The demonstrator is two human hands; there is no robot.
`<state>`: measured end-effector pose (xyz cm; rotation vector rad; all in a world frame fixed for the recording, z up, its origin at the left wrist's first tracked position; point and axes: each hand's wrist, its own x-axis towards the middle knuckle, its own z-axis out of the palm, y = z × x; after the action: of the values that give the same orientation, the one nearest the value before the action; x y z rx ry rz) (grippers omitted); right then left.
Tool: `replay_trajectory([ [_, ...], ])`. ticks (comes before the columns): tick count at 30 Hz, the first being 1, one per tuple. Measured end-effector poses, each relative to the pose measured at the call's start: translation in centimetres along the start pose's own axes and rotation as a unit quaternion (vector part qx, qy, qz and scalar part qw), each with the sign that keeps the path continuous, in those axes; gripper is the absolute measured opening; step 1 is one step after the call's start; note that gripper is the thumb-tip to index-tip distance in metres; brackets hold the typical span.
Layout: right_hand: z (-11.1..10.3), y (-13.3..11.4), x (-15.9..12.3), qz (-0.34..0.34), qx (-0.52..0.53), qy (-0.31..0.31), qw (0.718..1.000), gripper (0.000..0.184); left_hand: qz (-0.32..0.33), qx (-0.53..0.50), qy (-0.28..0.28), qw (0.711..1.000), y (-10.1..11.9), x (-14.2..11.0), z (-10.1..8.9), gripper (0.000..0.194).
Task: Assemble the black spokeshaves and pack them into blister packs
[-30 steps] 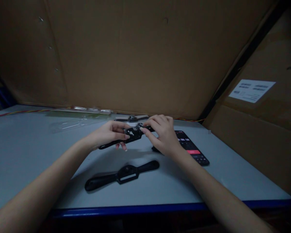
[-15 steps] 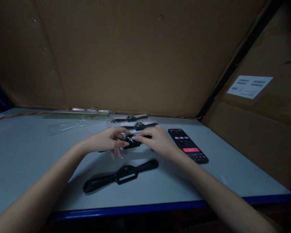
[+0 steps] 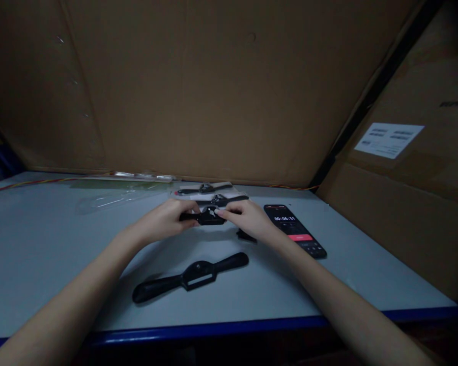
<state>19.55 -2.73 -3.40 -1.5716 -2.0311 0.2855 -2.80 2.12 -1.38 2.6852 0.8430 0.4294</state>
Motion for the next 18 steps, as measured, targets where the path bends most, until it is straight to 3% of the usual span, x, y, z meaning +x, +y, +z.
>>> replay_trajectory([
  [6,-0.8,-0.3,0.0,-0.071,-0.049,0.038,0.996,0.027,-0.016,-0.013,0.024,1.000,-0.1,0.0,-0.1,0.013],
  [9,-0.9,-0.3,-0.1,-0.093,-0.082,0.038,0.992,0.031,-0.021,-0.028,0.025,0.999,0.1,0.0,-0.1,0.014],
  [14,-0.8,-0.1,-0.2,-0.043,-0.103,0.045,0.993,0.036,-0.014,-0.085,-0.002,0.996,-0.6,-0.2,-1.6,0.027],
  [18,-1.0,0.3,0.0,0.023,-0.100,0.067,0.992,0.038,-0.117,0.009,0.114,0.986,-4.9,-1.4,-3.8,0.033],
])
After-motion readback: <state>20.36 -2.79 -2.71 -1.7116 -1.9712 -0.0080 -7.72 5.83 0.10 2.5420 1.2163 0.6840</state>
